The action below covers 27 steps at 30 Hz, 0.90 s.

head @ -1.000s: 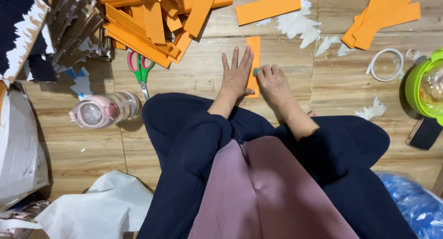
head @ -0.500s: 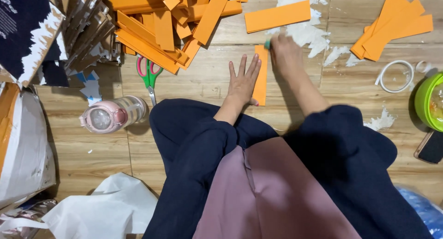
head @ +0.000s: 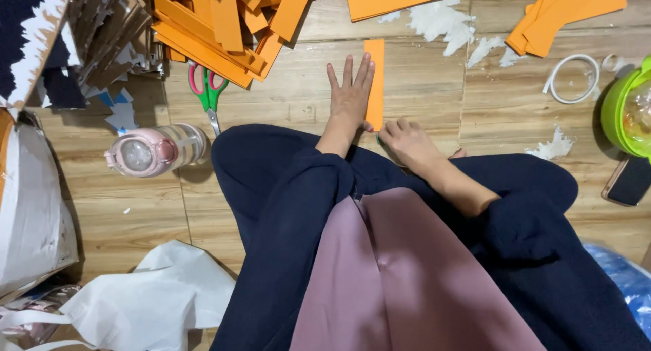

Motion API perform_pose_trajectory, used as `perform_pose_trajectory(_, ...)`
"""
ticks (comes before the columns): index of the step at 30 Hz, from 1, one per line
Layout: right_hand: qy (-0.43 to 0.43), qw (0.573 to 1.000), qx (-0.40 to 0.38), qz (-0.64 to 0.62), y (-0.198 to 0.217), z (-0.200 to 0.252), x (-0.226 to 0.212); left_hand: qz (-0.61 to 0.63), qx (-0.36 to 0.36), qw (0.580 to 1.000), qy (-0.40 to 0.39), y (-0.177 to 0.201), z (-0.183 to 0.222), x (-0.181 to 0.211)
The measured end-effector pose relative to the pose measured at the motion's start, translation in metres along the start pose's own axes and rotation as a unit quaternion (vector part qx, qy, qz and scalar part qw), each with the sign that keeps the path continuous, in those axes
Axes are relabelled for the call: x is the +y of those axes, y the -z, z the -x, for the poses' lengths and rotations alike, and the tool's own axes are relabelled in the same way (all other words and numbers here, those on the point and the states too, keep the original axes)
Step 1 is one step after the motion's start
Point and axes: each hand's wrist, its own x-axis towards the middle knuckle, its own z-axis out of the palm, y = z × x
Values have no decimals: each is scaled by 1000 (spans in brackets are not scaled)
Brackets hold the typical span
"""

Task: Folding and creasing orange paper strips by hand and using a small creasing tool while sitting on the floor.

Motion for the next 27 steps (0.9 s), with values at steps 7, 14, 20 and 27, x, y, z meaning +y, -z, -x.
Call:
perform_pose_trajectory(7,-86,991,-19,-103,14,6,2,-6,12,1000,7,-7,-5,-1)
perform_pose_trajectory(14,-53,997,40,-27,-7,-19,17,33,20,999,-23,1,2,-7)
perform_pose_trajectory(20,-54,992,113,18,-25,-63,56,32,23,999,-35,-3,0,-13)
perform_pose_trajectory(27,-147,978,146,-4,-10,-127,92,18,54,997,-52,-14,-8,-14)
